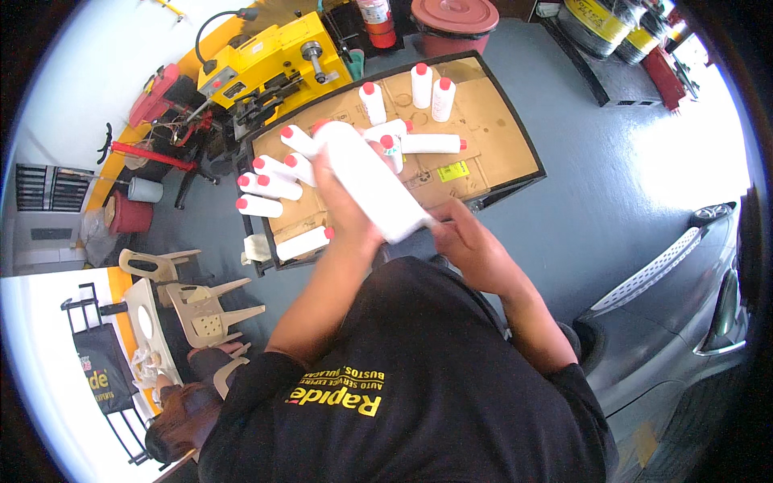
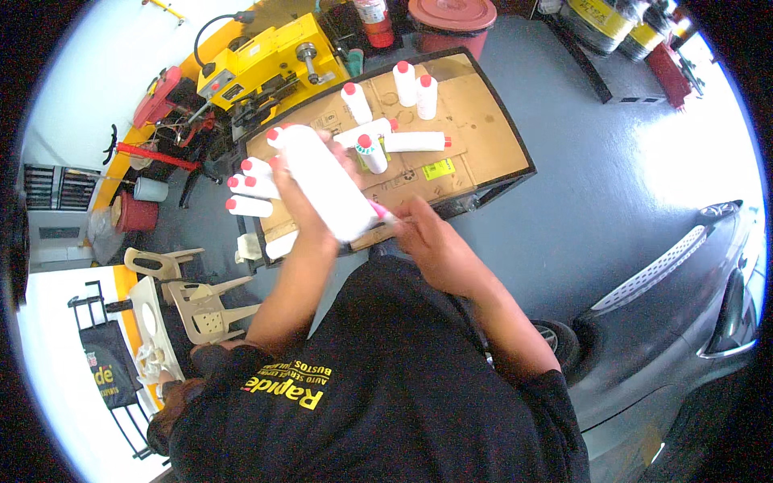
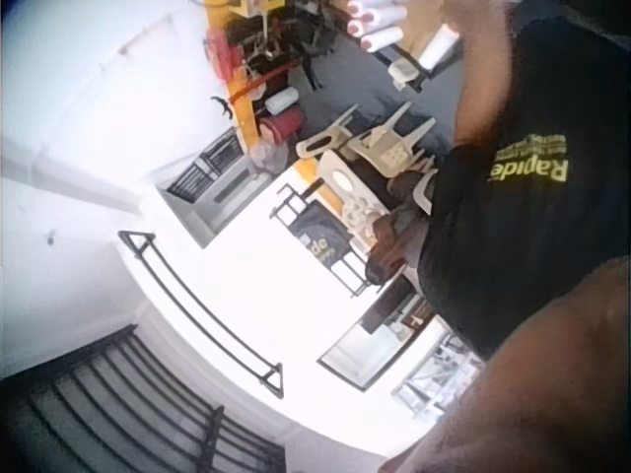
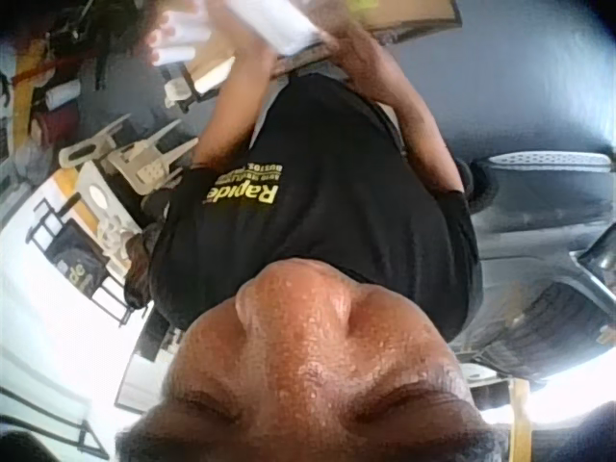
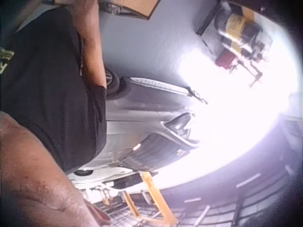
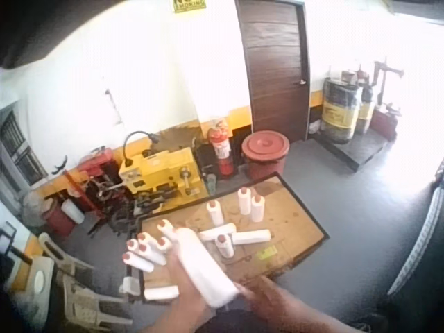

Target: The person wipes several plastic bottles with a cloth and writes labels on them using a marker.

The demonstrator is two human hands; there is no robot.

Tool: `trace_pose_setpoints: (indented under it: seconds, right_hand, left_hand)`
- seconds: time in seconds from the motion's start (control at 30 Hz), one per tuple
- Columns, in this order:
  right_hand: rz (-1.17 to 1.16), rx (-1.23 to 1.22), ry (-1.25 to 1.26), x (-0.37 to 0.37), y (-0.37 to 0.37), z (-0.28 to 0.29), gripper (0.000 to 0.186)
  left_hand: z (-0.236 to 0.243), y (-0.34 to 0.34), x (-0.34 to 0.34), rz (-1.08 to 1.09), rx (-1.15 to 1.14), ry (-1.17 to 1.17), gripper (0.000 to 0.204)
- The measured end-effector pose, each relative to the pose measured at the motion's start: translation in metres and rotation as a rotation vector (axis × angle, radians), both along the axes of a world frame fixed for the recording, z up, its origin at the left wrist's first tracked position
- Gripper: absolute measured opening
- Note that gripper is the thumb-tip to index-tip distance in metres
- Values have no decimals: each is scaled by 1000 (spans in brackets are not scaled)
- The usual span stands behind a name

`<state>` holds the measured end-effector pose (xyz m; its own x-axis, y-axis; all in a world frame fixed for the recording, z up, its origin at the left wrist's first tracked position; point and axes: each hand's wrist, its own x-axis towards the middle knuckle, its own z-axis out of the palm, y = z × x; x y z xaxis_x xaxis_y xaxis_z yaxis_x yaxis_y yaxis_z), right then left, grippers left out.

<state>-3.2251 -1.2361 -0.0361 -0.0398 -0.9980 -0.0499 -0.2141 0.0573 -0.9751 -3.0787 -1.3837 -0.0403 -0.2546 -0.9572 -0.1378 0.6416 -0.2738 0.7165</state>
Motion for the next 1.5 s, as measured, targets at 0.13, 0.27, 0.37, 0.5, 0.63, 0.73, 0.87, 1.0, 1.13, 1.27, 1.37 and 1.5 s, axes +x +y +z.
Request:
trace_pose_setpoints:
  seconds: [0.13, 0.27, 0.37, 0.5, 0.63, 0.73, 0.87, 1.0, 1.13, 1.27, 1.37, 1.5]
  right_hand:
    - [-147, 388, -427, -47, 23, -11, 18]
    - [-250, -71, -524, -48, 10, 0, 26]
    - [-370, -131, -398, -33, -7, -5, 28]
    - [-397, -95, -460, -35, -3, -21, 36]
    - [-353, 32, -517, -35, 11, -39, 41]
    - [-376, 26, -479, -29, 15, -51, 40]
    - [-441, 77, -396, -16, 12, -51, 35]
    - [-573, 83, -290, 1, 5, -45, 34]
    - [-554, 101, -231, 20, -2, -47, 28]
    - [-597, 211, -189, 41, -11, -46, 29]
    - [-620, 290, -388, 52, -14, -45, 31]
    - [-641, 315, -334, 75, -21, -41, 33]
  left_hand:
    - [12, -45, 51, -82, -86, 206, 57]
    - [11, 3, 8, -2, -138, 22, 49]
    - [-13, 21, 2, -175, -228, -83, 51]
    - [-16, 42, 9, -351, -108, -151, 58]
    - [-31, 57, 27, -435, -251, -346, 57]
    - [-29, 61, 36, -390, -89, -240, 68]
    - [-25, 52, 49, -384, -23, -325, 69]
    - [-37, 24, 81, -510, -235, -543, 64]
    - [-38, 7, 105, -495, -306, -514, 52]
    - [-32, -7, 122, -461, -456, -625, 27]
    - [-33, -18, 137, -487, -696, -643, 24]
    - [-51, -41, 157, -548, -710, -415, 25]
